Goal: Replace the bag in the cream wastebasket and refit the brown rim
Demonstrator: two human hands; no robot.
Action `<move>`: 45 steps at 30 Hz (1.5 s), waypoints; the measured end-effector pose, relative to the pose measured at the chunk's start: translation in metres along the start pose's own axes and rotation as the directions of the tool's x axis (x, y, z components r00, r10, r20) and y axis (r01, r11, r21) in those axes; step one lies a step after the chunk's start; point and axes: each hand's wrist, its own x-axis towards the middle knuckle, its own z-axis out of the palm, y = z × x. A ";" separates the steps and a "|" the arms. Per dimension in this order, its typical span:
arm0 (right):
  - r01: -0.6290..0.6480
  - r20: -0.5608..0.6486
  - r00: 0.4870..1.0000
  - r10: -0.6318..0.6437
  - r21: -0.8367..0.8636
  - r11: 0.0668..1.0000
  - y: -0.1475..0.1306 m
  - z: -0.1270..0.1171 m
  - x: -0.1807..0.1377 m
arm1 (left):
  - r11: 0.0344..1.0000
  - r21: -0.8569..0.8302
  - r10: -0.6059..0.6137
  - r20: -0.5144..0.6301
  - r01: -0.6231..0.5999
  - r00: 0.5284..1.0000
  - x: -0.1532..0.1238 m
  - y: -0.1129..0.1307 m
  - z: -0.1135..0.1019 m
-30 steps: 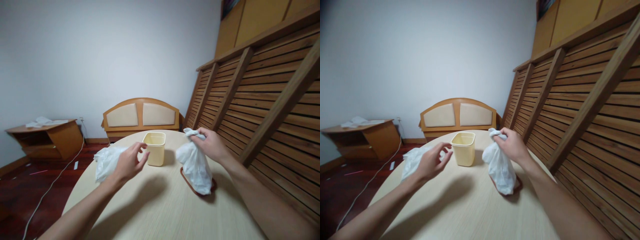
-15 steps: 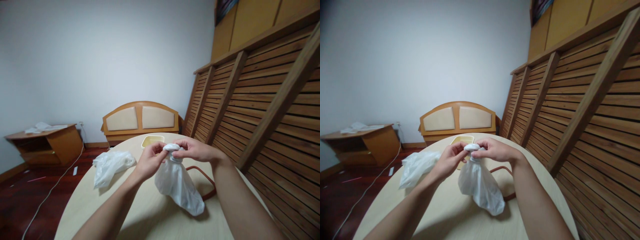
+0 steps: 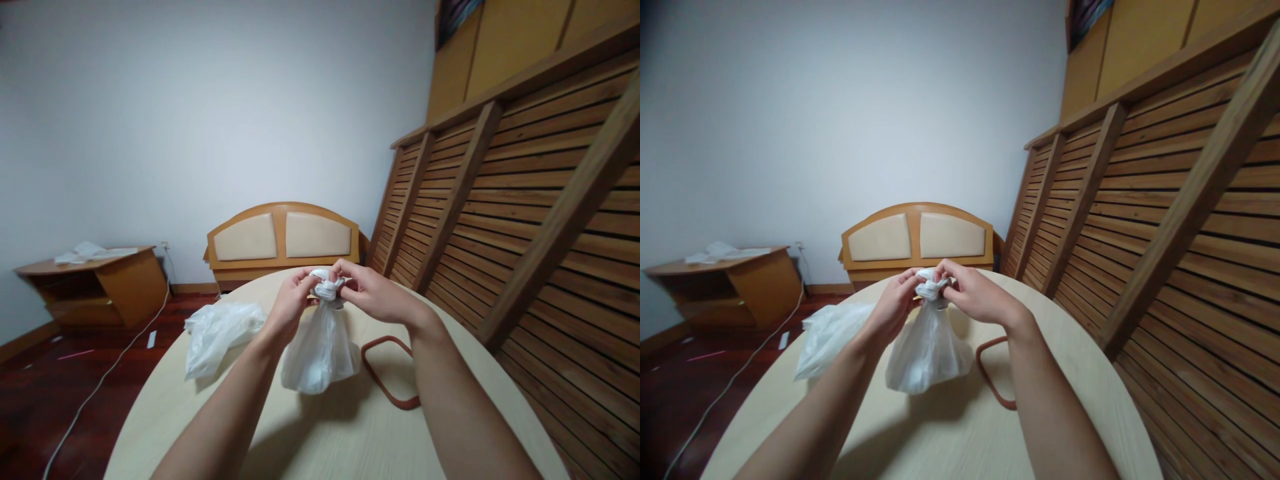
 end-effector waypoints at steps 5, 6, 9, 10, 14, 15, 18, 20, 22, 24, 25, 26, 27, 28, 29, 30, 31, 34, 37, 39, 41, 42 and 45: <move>0.068 0.089 0.994 -0.058 -0.114 0.991 -0.001 0.001 -0.007 | 1.000 -0.008 -0.012 0.022 0.012 1.000 -0.004 -0.001 -0.015; 0.066 0.094 0.994 -0.053 -0.149 0.987 0.000 -0.001 -0.008 | 1.000 -0.018 0.003 0.010 -0.003 1.000 -0.005 0.000 -0.017; -0.034 0.021 0.999 0.041 -0.236 0.971 0.003 -0.007 -0.012 | 0.998 -0.044 0.039 0.030 -0.037 0.999 -0.011 0.005 -0.022; -0.093 -0.015 0.996 0.092 -0.225 0.970 0.003 -0.007 -0.012 | 0.998 -0.048 0.046 0.061 -0.043 0.997 -0.013 0.007 -0.023; -0.234 0.066 0.971 0.229 0.077 0.969 -0.004 -0.001 -0.012 | 0.996 -0.041 0.083 0.163 -0.077 0.983 -0.021 0.010 -0.021; -0.243 0.100 0.968 0.231 0.135 0.961 -0.006 0.002 -0.011 | 0.995 -0.046 0.099 0.171 -0.093 0.980 -0.022 0.010 -0.020; -0.237 0.050 0.971 0.232 0.166 0.957 -0.007 0.009 -0.010 | 0.987 -0.091 0.147 0.188 -0.132 0.971 -0.024 0.007 -0.016; -0.234 -0.051 0.968 0.247 0.188 0.954 -0.002 0.012 -0.007 | 0.983 -0.113 0.159 0.157 -0.143 0.975 -0.024 0.006 -0.014; -0.200 -0.143 0.960 0.241 0.251 0.947 0.003 0.013 -0.004 | 0.985 -0.115 0.139 0.102 -0.128 0.985 -0.024 0.007 -0.013; -0.107 -0.237 0.952 0.191 0.326 0.939 0.005 0.013 0.000 | 0.991 -0.113 0.084 0.096 -0.073 0.992 -0.025 0.008 -0.013; -0.049 -0.281 0.947 0.155 0.350 0.936 0.004 0.012 0.002 | 0.994 -0.104 0.042 0.125 -0.029 0.991 -0.026 0.008 -0.013; 0.003 -0.317 0.941 0.118 0.359 0.933 0.003 0.011 0.002 | 0.997 -0.082 -0.001 0.169 0.015 0.986 -0.027 0.009 -0.013; 0.042 -0.345 0.934 0.088 0.354 0.934 0.002 0.010 0.003 | 0.998 -0.045 -0.037 0.218 0.048 0.975 -0.028 0.009 -0.012; 0.066 -0.363 0.930 0.065 0.336 0.939 0.000 0.010 0.003 | 0.998 -0.003 -0.058 0.263 0.061 0.963 -0.029 0.009 -0.011; 0.077 -0.371 0.928 0.046 0.311 0.947 -0.002 0.009 0.002 | 0.998 0.033 -0.062 0.299 0.055 0.952 -0.030 0.008 -0.009; 0.078 -0.368 0.929 0.035 0.287 0.955 -0.002 0.008 0.001 | 0.998 0.056 -0.051 0.321 0.034 0.946 -0.030 0.007 -0.008; 0.070 -0.360 0.932 0.035 0.274 0.959 -0.003 0.008 0.000 | 0.998 0.068 -0.031 0.326 0.009 0.945 -0.030 0.006 -0.006; -0.023 -0.350 0.930 0.116 0.259 0.965 0.001 0.009 -0.002 | 0.994 0.097 0.023 0.234 -0.047 0.972 -0.027 0.003 -0.003; -0.182 -0.312 0.914 0.258 0.254 0.950 0.006 0.014 -0.002 | 0.985 0.144 0.086 0.075 -0.097 0.993 -0.023 0.002 -0.007; -0.244 -0.166 0.941 0.295 0.273 0.931 0.007 0.019 -0.001 | 0.983 0.147 0.109 0.028 -0.112 0.994 -0.021 0.002 -0.011; -0.241 0.036 0.970 0.242 0.313 0.919 0.007 0.023 0.000 | 0.986 0.127 0.107 0.037 -0.111 0.994 -0.020 0.002 -0.013; -0.222 0.114 0.974 0.195 0.330 0.917 0.006 0.025 0.000 | 0.988 0.111 0.104 0.047 -0.109 0.993 -0.020 0.002 -0.013; -0.156 0.163 0.981 0.105 0.345 0.925 0.005 0.029 0.001 | 0.993 0.056 0.097 0.062 -0.100 0.993 -0.021 0.003 -0.013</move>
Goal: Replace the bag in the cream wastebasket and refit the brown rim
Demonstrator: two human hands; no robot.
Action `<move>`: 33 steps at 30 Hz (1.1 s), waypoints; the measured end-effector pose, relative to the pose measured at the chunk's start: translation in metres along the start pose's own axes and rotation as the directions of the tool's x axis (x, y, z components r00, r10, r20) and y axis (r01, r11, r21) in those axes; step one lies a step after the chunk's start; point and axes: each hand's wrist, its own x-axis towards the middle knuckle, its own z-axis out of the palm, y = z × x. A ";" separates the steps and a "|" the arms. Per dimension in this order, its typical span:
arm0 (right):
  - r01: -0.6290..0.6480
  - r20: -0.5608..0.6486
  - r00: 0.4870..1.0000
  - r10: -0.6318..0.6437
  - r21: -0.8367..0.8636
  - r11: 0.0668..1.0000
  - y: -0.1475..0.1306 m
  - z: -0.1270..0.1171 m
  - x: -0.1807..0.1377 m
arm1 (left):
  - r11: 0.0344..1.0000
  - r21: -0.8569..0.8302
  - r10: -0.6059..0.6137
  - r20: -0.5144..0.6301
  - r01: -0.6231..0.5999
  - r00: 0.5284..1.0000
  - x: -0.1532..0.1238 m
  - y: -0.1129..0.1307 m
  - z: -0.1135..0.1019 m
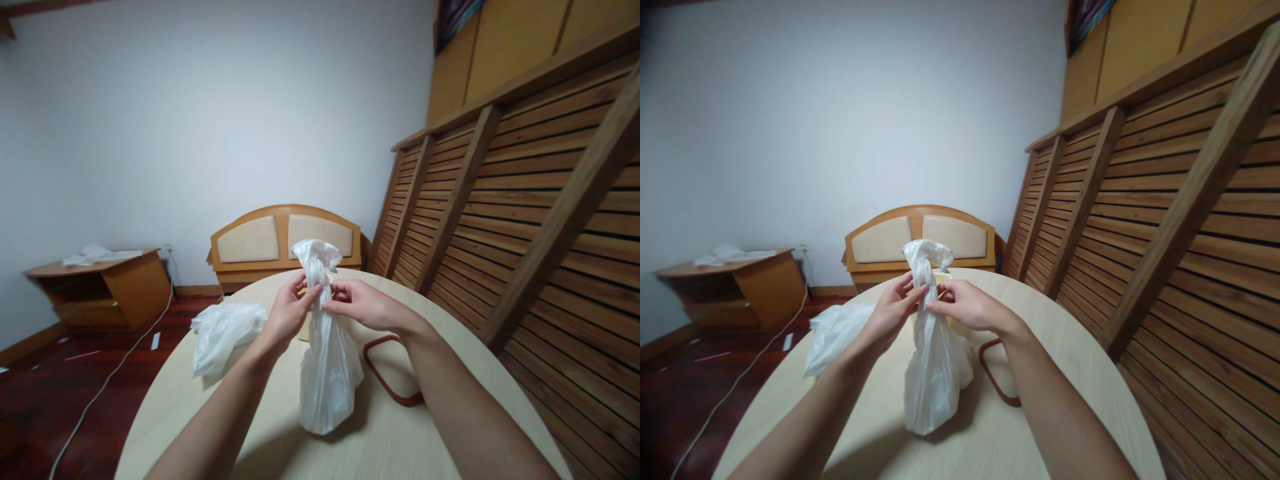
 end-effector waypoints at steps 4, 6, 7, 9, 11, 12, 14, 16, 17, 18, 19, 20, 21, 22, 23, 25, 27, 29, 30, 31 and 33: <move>-0.006 -0.185 0.983 0.003 -0.015 1.000 -0.005 -0.001 0.000 | 0.997 -0.068 -0.032 -0.015 0.031 0.999 -0.003 0.005 0.000; -0.020 -0.317 0.948 0.011 -0.025 0.999 -0.009 -0.002 0.000 | 0.995 -0.079 -0.066 -0.030 0.064 0.997 -0.004 0.007 0.000; -0.022 -0.369 0.929 0.010 -0.029 0.999 -0.011 -0.001 0.000 | 0.994 -0.074 -0.083 -0.020 0.082 0.996 -0.005 0.008 0.001; -0.012 -0.419 0.908 -0.004 -0.036 0.999 -0.014 0.000 0.000 | 0.994 -0.062 -0.094 0.014 0.094 0.995 -0.006 0.008 0.003; 0.001 -0.429 0.903 -0.024 -0.055 0.999 -0.016 0.001 0.001 | 0.994 -0.073 -0.074 0.019 0.075 0.997 -0.006 0.007 0.006; 0.003 -0.431 0.902 -0.034 -0.073 0.997 -0.015 0.001 0.001 | 0.994 -0.092 -0.062 0.004 0.062 0.998 -0.005 0.006 0.007; 0.000 -0.454 0.890 -0.051 -0.112 0.994 -0.014 -0.001 0.002 | 0.990 -0.137 -0.046 -0.050 0.039 0.998 -0.003 0.005 0.007; 0.000 -0.497 0.865 -0.073 -0.146 0.989 -0.011 -0.006 0.001 | 0.984 -0.176 -0.040 -0.135 0.016 0.990 0.000 0.004 0.004; 0.009 -0.524 0.847 -0.091 -0.157 0.988 -0.010 -0.009 0.001 | 0.982 -0.188 -0.040 -0.186 0.004 0.982 0.001 0.003 0.001; 0.022 -0.552 0.827 -0.107 -0.158 0.987 -0.009 -0.011 0.001 | 0.981 -0.191 -0.042 -0.244 -0.006 0.969 0.003 0.002 -0.001; 0.037 -0.576 0.809 -0.113 -0.143 0.989 -0.009 -0.013 0.001 | 0.983 -0.185 -0.044 -0.295 -0.012 0.954 0.004 0.001 -0.004; 0.051 -0.590 0.800 -0.107 -0.110 0.993 -0.009 -0.014 0.001 | 0.986 -0.167 -0.039 -0.333 -0.019 0.942 0.005 0.000 -0.006; 0.061 -0.593 0.800 -0.090 -0.068 0.996 -0.009 -0.014 0.001 | 0.991 -0.133 -0.021 -0.352 -0.028 0.936 0.005 0.000 -0.007; 0.064 -0.581 0.811 -0.067 -0.026 0.998 -0.010 -0.013 0.001 | 0.996 -0.081 0.012 -0.354 -0.044 0.935 0.005 0.000 -0.007; 0.064 -0.562 0.825 -0.050 0.005 0.998 -0.011 -0.011 0.001 | 0.997 -0.010 0.068 -0.349 -0.076 0.935 0.003 0.000 -0.006; 0.079 -0.528 0.846 -0.071 -0.006 0.997 -0.014 -0.006 0.001 | 0.963 0.181 0.249 -0.332 -0.198 0.910 -0.002 0.002 -0.001; 0.130 -0.511 0.845 -0.159 -0.094 0.987 -0.017 -0.001 0.001 | 0.866 0.380 0.445 -0.291 -0.324 0.847 -0.009 0.005 0.005; 0.176 -0.474 0.847 -0.240 -0.175 0.969 -0.019 0.003 -0.001 | 0.775 0.497 0.543 -0.211 -0.389 0.813 -0.013 0.007 0.009; 0.187 -0.441 0.859 -0.259 -0.201 0.962 -0.021 0.005 -0.002 | 0.757 0.525 0.542 -0.170 -0.390 0.823 -0.014 0.007 0.010; 0.188 -0.402 0.877 -0.262 -0.215 0.958 -0.023 0.006 -0.004 | 0.752 0.540 0.522 -0.139 -0.378 0.841 -0.014 0.007 0.010; 0.175 -0.316 0.919 -0.235 -0.205 0.963 -0.025 0.008 -0.008 | 0.765 0.550 0.467 -0.113 -0.336 0.877 -0.011 0.005 0.007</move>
